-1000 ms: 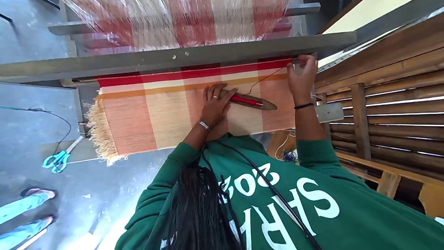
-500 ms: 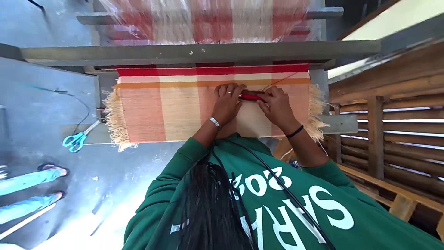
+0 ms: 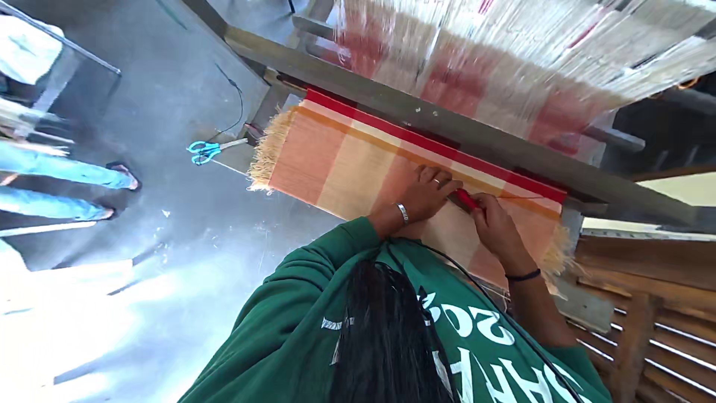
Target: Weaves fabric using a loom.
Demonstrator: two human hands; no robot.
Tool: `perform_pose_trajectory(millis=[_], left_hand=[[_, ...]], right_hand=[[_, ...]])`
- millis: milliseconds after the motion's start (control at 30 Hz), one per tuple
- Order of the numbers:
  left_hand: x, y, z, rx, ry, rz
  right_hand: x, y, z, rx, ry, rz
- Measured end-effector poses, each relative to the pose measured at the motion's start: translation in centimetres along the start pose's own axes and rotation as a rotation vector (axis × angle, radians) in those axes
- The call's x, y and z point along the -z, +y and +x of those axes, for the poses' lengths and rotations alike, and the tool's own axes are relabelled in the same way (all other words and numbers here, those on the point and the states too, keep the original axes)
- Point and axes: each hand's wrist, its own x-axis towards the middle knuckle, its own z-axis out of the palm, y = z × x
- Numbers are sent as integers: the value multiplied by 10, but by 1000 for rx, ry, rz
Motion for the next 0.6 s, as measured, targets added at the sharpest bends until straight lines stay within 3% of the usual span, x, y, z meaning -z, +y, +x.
perform_pose_trajectory(millis=[100, 233, 367, 600], left_hand=[[2, 1, 3, -9, -20, -15], [-2, 0, 7, -21, 9, -36], [-1, 5, 12, -47, -33, -109], [-21, -1, 19, -311, -67, -113]], right_hand=[[1, 7, 1, -5, -15, 210], [-1, 6, 0, 28, -134, 757], [-11, 0, -3, 59, -197, 1098], [-4, -9, -5, -2, -311, 1353]])
